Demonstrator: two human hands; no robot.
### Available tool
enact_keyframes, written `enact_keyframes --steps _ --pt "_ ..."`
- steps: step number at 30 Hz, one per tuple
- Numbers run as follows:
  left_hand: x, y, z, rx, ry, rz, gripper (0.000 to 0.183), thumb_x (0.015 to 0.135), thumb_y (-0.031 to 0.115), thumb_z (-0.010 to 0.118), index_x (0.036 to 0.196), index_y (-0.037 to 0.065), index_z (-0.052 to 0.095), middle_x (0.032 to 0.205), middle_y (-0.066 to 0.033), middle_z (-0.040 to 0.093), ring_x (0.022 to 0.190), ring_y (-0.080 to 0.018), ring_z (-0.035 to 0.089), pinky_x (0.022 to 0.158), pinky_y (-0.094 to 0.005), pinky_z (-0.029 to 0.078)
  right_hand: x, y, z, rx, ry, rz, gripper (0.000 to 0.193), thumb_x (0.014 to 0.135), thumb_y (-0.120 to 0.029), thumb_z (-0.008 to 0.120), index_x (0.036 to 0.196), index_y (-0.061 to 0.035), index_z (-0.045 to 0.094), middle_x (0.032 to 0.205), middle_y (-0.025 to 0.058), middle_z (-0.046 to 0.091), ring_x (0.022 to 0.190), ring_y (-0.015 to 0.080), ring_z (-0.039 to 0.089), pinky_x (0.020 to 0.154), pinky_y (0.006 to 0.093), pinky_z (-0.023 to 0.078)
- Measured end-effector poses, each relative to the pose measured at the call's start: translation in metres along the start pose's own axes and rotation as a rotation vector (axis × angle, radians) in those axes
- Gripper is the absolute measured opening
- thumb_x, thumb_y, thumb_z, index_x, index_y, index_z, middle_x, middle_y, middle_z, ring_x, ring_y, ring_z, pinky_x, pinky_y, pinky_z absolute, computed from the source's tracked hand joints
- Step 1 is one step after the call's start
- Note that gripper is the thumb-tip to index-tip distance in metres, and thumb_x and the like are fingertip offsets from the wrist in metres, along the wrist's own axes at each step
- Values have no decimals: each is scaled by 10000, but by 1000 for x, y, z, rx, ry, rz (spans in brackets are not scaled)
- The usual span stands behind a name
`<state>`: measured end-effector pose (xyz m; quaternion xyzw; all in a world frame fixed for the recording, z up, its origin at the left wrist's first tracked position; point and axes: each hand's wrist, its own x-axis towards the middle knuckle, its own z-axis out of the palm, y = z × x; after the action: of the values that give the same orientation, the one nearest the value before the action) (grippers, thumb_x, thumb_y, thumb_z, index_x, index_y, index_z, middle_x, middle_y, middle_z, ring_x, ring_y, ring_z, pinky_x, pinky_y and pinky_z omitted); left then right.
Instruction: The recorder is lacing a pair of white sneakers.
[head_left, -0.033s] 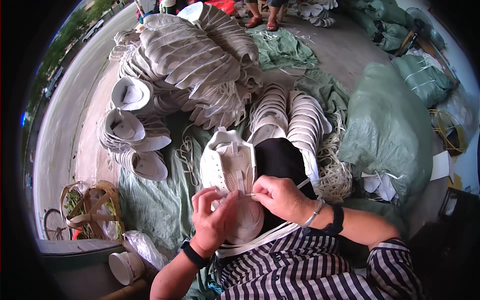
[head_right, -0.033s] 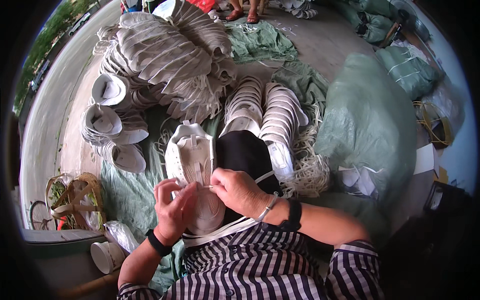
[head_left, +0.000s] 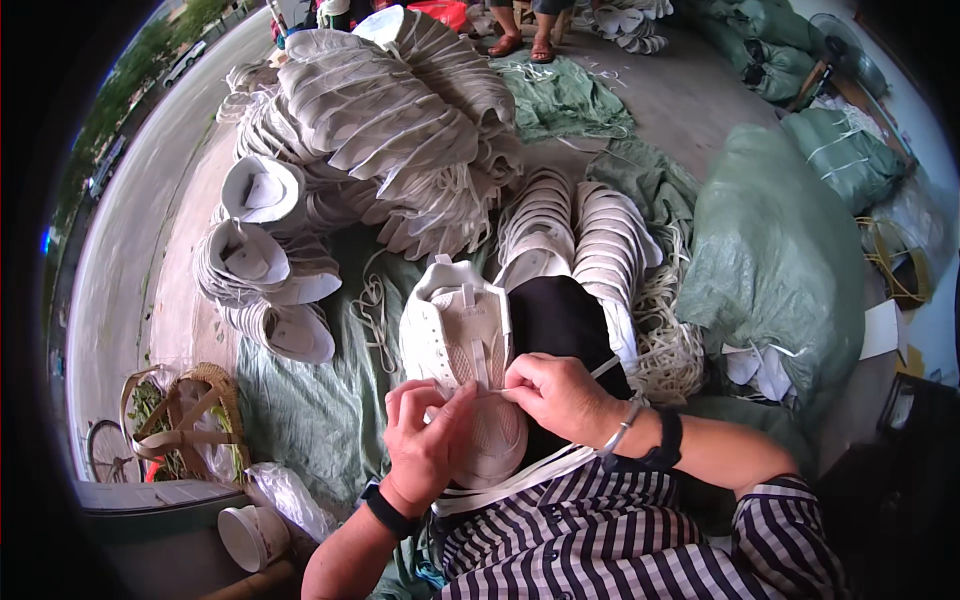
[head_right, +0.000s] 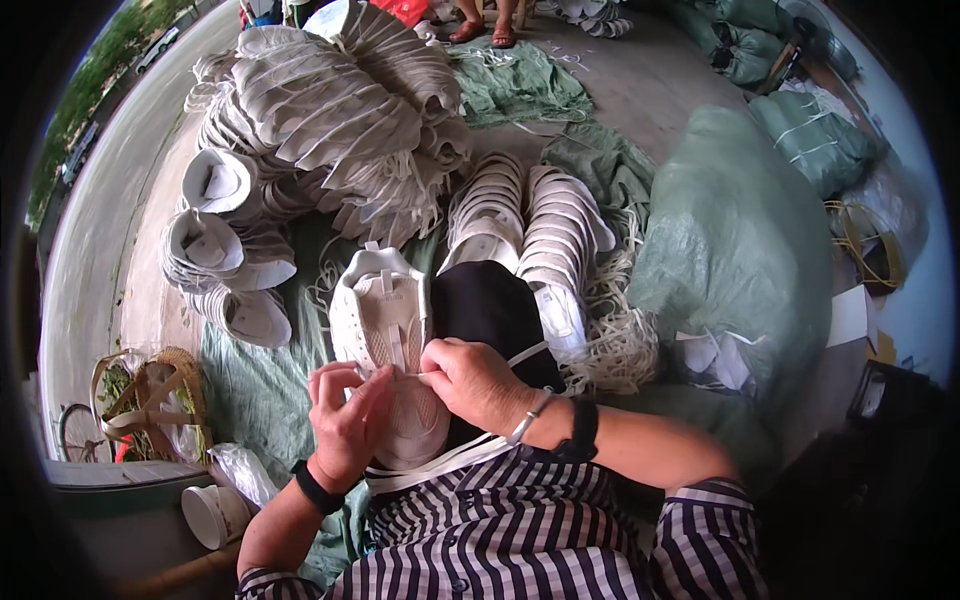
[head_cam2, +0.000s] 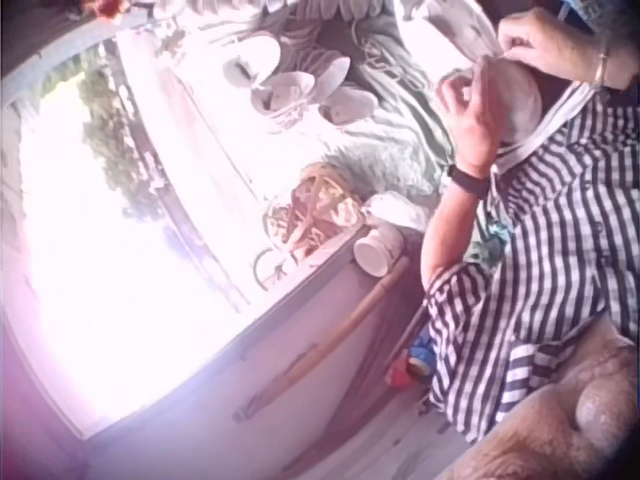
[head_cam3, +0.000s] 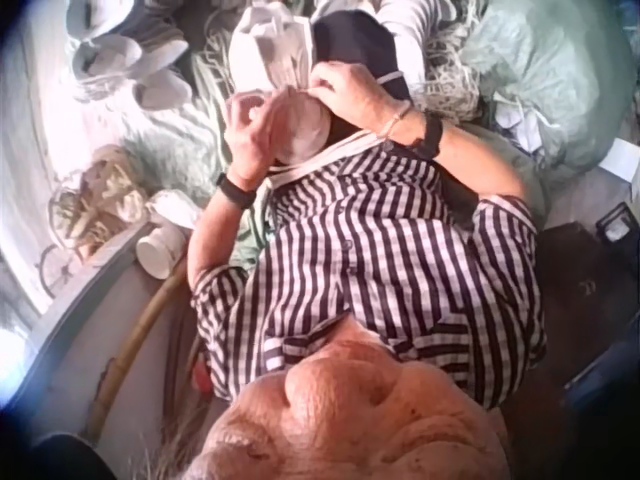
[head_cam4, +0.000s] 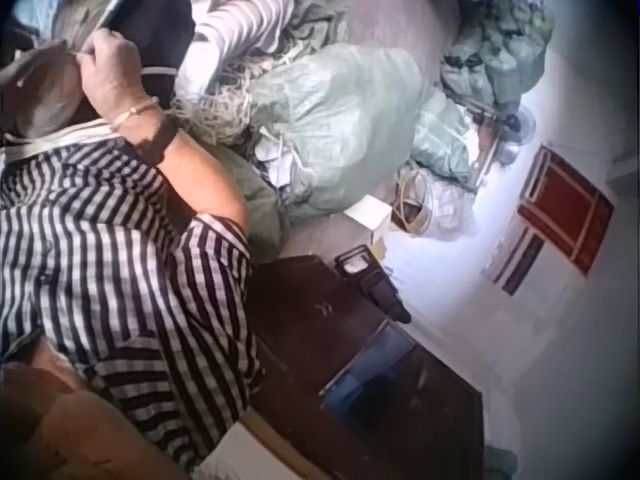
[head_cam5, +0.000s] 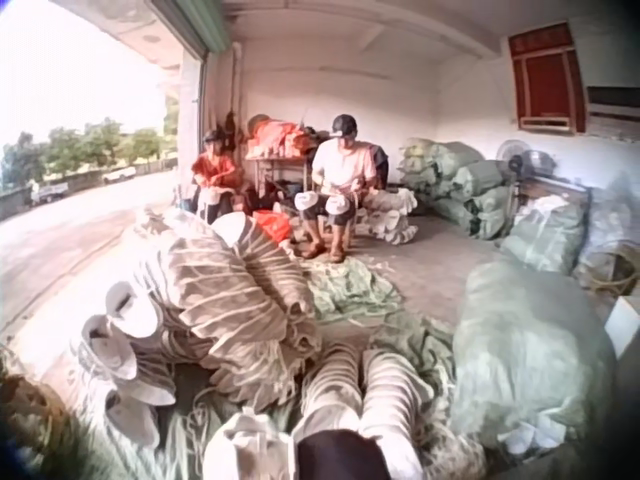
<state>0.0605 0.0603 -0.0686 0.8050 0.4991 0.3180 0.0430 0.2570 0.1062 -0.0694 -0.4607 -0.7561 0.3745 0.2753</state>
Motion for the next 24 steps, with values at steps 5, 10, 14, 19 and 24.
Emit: enact_keyframes --steps 5,10,14,19,24 --pt "8 8 1 -20 32 -70 305 705 39 690 996 129 664 765 -41 526 792 -238 507 671 -328 441 3 -3 17 -60 70 -214 52 799 -86 585 783 -49 552 753 132 595 696 343 602 612 406 496" --pt "23 14 -7 35 -99 -115 158 733 87 669 884 134 664 764 -23 575 752 -235 530 672 -332 457 1 0 11 -56 78 -157 78 793 -80 613 848 -59 561 781 108 612 717 309 624 604 375 501" --pt "29 17 -12 104 -244 -178 65 772 126 624 832 133 647 767 -26 582 756 -237 549 675 -353 457 -2 -1 10 -115 49 -133 84 786 -83 615 837 -62 552 792 106 610 731 307 624 599 378 499" --pt "36 17 -9 194 -315 -108 28 781 123 592 805 109 589 770 -50 554 778 -259 548 648 -381 456 -6 -8 2 -229 113 -252 88 772 -79 623 832 -65 559 808 105 606 723 291 620 601 377 494" --pt "31 17 -15 235 -377 -13 131 756 82 547 885 72 523 804 -80 485 798 -259 508 670 -365 458 -36 -3 -35 -222 187 -349 81 773 -78 597 848 -52 579 782 86 586 756 281 610 678 378 488"
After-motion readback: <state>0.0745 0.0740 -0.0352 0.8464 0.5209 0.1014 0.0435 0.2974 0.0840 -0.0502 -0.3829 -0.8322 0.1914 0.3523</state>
